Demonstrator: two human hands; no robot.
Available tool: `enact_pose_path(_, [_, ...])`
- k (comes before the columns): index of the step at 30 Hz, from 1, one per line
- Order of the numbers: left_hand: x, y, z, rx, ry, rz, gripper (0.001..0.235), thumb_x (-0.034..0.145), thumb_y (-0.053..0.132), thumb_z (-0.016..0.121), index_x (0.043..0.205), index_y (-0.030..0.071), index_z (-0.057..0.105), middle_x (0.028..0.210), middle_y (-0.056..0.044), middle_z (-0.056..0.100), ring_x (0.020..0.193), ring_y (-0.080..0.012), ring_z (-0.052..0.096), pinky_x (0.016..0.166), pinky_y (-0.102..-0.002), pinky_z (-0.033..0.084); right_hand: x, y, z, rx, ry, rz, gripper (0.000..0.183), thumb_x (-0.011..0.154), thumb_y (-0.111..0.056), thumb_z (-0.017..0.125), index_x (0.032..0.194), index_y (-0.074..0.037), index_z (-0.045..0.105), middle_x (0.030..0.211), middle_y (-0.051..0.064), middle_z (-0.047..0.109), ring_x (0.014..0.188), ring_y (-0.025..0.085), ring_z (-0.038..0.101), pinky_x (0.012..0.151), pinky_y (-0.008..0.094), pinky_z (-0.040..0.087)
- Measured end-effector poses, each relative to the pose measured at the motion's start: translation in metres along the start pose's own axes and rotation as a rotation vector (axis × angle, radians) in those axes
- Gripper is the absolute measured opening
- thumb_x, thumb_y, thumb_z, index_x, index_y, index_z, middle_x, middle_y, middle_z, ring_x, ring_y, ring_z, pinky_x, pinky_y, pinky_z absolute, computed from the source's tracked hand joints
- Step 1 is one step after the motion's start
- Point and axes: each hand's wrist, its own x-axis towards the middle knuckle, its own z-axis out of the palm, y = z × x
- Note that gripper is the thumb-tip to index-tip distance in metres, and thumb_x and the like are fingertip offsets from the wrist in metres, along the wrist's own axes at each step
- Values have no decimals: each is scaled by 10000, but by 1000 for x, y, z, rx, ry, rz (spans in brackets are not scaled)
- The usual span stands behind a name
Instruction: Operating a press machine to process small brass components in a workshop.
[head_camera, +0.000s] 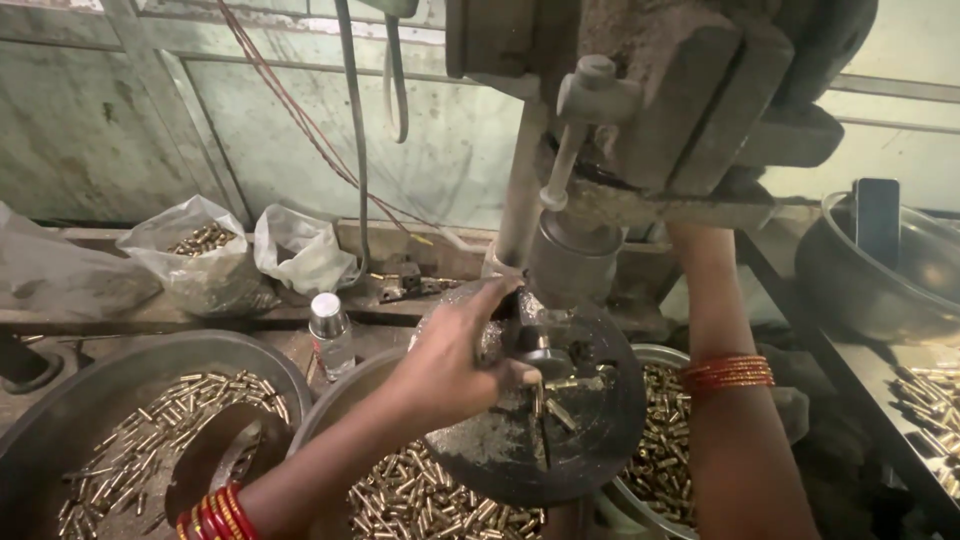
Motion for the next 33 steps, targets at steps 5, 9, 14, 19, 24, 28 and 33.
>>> enact_pose_path(5, [1,-1,-2,133,53,78,871,746,166,850,1502,85,425,1149,-227,711,1083,-372,676,937,-465,529,0,7,4,-49,9,22,392,1101,-199,562,1462,-46,575,1465,200,579,1336,393,540,1104,497,429])
enact_pose_path(9, [-3,-4,0,-2,16,134,919,724,186,863,1503,60,392,1224,-206,690,1137,-351,677,1007,-432,518,-9,16,6,-151,19,4,351,1096,-182,584,1417,-44,616,1390,193,632,1257,391,590,1047,505,460])
enact_pose_path(14, [-9,3,-1,41,-1,92,876,749,207,839,1491,57,397,1225,-220,670,1174,-374,652,1031,-455,482,-104,-21,-47,-754,-15,-95,342,925,-60,703,1252,-111,788,861,146,693,759,292,659,668,403,520])
enact_pose_path(19, [-26,14,10,190,264,262,606,749,102,802,1271,3,512,1209,-236,602,1162,-413,586,970,-487,472,-236,-73,-50,379,-460,766,343,942,-221,657,1262,-98,657,1203,184,640,1011,294,632,857,446,536])
enact_pose_path(24, [-33,21,24,222,180,231,409,839,-22,656,1236,76,643,1081,-189,643,996,-393,628,867,-490,516,-308,-86,-45,14,-811,651,697,717,-268,830,1370,-163,608,1415,206,500,1183,433,555,924,551,507])
enact_pose_path(28, [-25,24,33,197,210,349,407,771,-42,659,1170,42,678,1048,-190,676,984,-403,647,846,-496,525,-309,-72,-22,286,-604,683,421,806,-190,692,1217,-102,688,1147,201,698,1021,377,684,841,463,556])
enact_pose_path(33, [-24,27,32,221,202,241,298,804,17,696,1100,44,716,985,-199,679,953,-412,651,845,-503,521,-308,-56,11,221,-626,663,228,904,-204,620,1002,-65,772,951,186,766,847,336,715,721,446,562])
